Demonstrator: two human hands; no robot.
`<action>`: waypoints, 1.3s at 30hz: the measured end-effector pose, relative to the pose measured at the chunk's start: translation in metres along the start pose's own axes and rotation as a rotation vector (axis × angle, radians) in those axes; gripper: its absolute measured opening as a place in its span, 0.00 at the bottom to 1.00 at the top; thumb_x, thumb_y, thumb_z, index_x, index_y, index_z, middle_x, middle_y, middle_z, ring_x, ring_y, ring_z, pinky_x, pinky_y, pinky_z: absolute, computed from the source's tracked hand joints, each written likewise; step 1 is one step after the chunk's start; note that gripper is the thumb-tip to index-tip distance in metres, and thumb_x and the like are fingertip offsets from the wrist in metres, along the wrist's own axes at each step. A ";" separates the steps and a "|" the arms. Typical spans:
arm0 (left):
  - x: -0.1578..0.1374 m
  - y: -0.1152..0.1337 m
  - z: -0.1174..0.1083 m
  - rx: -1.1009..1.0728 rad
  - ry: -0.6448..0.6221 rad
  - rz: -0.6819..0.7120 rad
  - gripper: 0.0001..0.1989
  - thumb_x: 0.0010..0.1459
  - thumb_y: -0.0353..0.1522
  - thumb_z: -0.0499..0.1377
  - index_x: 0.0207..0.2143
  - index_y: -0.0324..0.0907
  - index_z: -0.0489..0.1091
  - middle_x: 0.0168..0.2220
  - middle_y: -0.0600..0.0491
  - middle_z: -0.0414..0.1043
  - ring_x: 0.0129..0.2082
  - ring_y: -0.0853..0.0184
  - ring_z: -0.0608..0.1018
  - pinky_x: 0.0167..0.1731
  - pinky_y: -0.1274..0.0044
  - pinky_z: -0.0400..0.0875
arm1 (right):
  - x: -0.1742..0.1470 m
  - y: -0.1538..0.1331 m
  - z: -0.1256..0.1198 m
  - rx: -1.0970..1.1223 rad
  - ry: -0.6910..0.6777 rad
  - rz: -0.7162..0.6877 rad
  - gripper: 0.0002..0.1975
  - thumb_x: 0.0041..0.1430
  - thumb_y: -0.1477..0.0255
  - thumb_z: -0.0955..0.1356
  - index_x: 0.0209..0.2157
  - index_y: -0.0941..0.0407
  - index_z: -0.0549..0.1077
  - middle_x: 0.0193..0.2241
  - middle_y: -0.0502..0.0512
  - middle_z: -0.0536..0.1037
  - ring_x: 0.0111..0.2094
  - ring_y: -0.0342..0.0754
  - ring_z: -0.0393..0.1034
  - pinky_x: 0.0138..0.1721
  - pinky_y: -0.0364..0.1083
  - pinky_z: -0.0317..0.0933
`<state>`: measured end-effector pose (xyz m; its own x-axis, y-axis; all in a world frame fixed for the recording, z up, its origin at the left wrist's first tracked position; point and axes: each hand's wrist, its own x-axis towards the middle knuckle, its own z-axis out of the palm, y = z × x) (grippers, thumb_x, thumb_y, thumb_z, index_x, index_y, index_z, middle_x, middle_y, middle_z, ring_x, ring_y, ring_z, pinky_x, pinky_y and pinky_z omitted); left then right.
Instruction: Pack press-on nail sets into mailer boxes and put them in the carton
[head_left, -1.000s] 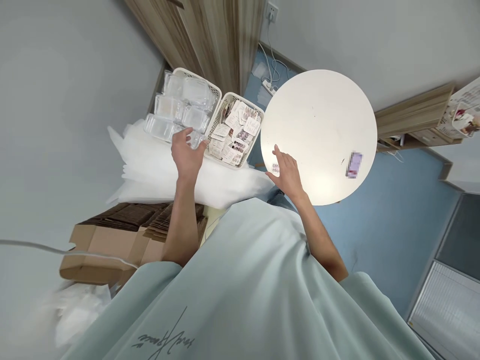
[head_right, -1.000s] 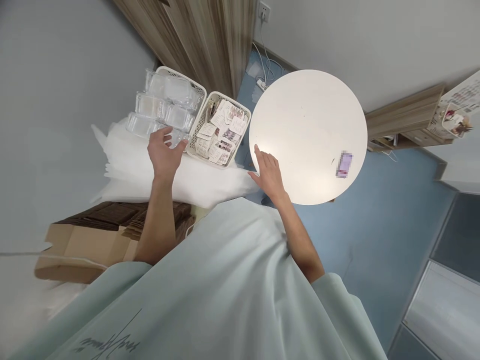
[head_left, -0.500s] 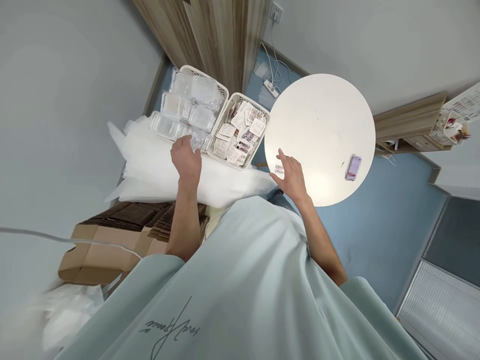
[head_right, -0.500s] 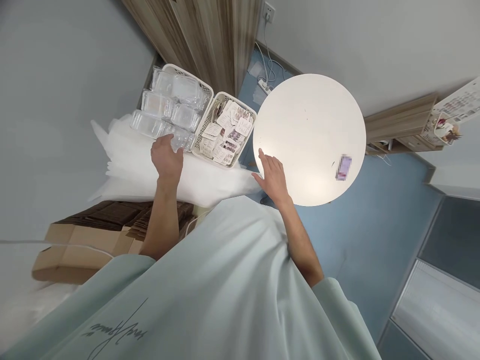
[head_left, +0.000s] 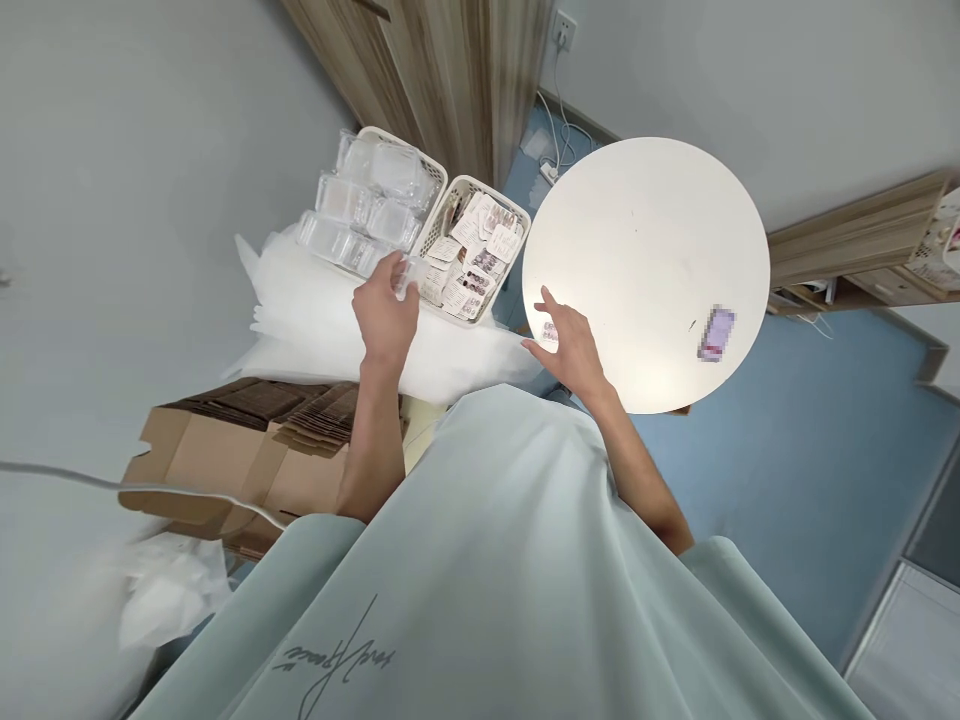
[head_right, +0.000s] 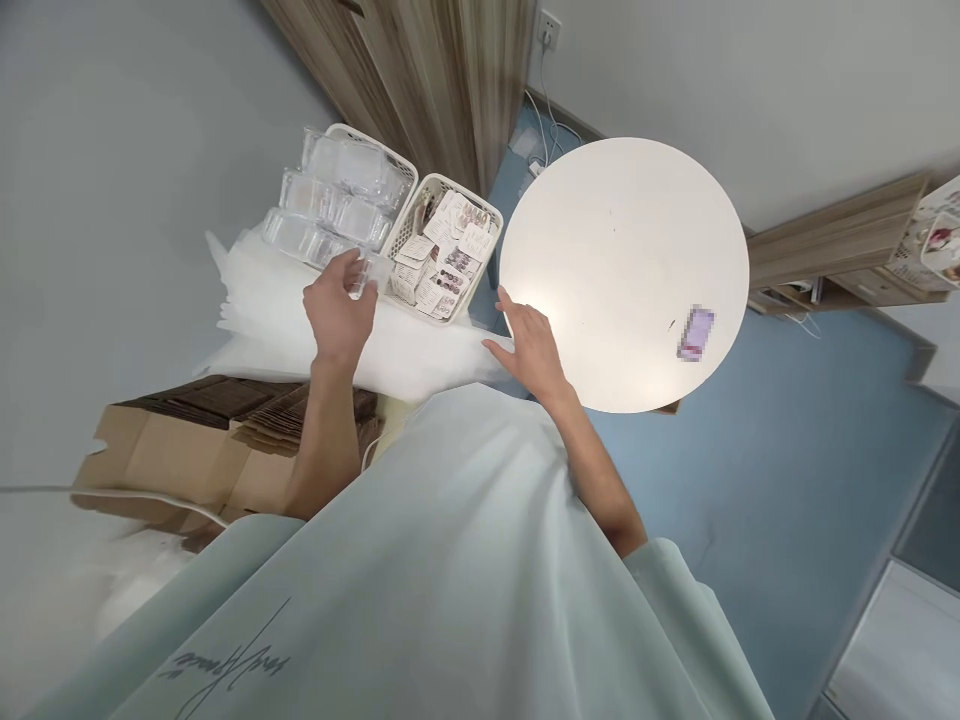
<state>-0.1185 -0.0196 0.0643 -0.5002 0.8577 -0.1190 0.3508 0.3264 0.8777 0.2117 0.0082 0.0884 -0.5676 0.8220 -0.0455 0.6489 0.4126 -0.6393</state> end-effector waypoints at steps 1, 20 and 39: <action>-0.008 0.012 0.010 -0.051 -0.034 0.004 0.29 0.61 0.39 0.73 0.63 0.44 0.77 0.60 0.40 0.83 0.67 0.45 0.82 0.74 0.53 0.72 | -0.003 0.001 -0.004 0.026 -0.004 -0.011 0.45 0.80 0.51 0.67 0.86 0.47 0.44 0.69 0.64 0.78 0.66 0.67 0.74 0.73 0.70 0.64; -0.138 0.152 0.174 -0.414 -0.666 -0.129 0.40 0.57 0.48 0.79 0.68 0.48 0.75 0.65 0.40 0.81 0.69 0.44 0.81 0.66 0.53 0.81 | -0.104 0.074 -0.078 0.309 0.148 0.156 0.57 0.73 0.44 0.72 0.86 0.42 0.36 0.78 0.62 0.68 0.78 0.68 0.63 0.77 0.72 0.61; -0.156 0.155 0.185 -0.319 -0.678 0.033 0.56 0.45 0.45 0.85 0.74 0.49 0.70 0.65 0.41 0.81 0.68 0.42 0.82 0.69 0.52 0.80 | -0.130 0.085 -0.089 0.856 0.116 0.271 0.60 0.56 0.42 0.83 0.82 0.41 0.60 0.70 0.59 0.78 0.71 0.63 0.74 0.77 0.67 0.67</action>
<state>0.1602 -0.0290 0.1330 0.1400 0.9557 -0.2590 0.0587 0.2531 0.9656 0.3855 -0.0287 0.1079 -0.3658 0.9019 -0.2299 0.1275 -0.1961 -0.9723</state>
